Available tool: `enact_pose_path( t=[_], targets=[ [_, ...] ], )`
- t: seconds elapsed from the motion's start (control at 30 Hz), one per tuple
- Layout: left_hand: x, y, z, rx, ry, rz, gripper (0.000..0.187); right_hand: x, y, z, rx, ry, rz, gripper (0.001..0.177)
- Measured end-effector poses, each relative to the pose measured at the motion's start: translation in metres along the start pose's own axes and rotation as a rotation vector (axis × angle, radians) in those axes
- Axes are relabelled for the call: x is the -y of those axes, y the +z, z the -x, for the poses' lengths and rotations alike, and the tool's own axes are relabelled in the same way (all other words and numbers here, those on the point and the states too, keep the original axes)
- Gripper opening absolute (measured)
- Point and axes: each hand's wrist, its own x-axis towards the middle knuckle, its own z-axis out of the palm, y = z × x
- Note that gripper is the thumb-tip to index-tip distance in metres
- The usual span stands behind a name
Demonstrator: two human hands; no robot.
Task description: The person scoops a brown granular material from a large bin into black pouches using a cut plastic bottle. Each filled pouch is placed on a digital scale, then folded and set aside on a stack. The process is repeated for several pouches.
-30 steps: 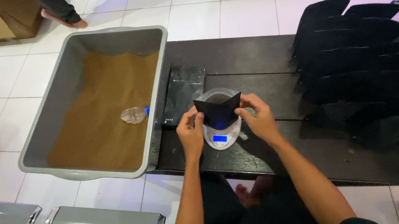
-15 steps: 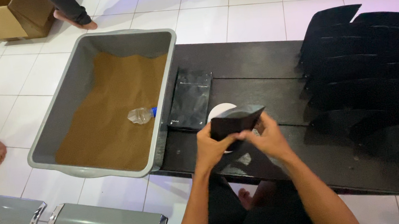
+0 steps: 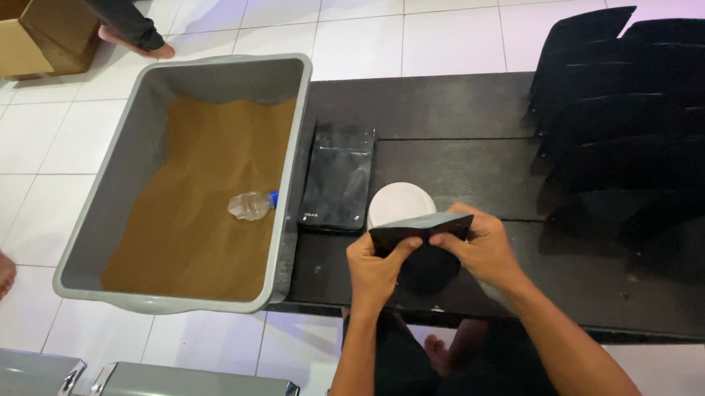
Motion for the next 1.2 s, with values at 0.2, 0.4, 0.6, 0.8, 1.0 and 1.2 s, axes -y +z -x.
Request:
enact_pose_path(
  t=[0.2, 0.4, 0.6, 0.8, 1.0, 1.2],
  targets=[
    [-0.032, 0.001, 0.005, 0.026, 0.221, -0.017, 0.02, 0.016, 0.008, -0.005, -0.033, -0.032, -0.018, 0.015],
    [-0.068, 0.012, 0.005, 0.08, 0.302, 0.078, 0.015, 0.044, 0.016, -0.012, -0.016, -0.106, -0.006, 0.012],
    [-0.068, 0.005, 0.004, 0.119, 0.38, 0.023, 0.012, 0.03, 0.014, -0.011, -0.046, -0.147, 0.019, 0.015],
    [-0.07, 0.005, 0.009, 0.05, 0.429, -0.025, 0.013, 0.036, 0.018, -0.011, -0.031, -0.115, -0.024, 0.016],
    [-0.062, -0.006, 0.001, 0.136, 0.346, -0.01, 0.012, 0.041, 0.024, -0.018, 0.009, -0.058, 0.026, 0.018],
    [-0.04, -0.016, 0.007, 0.063, 0.334, 0.031, 0.014, 0.019, 0.019, -0.014, 0.016, -0.002, -0.006, 0.018]
  ],
)
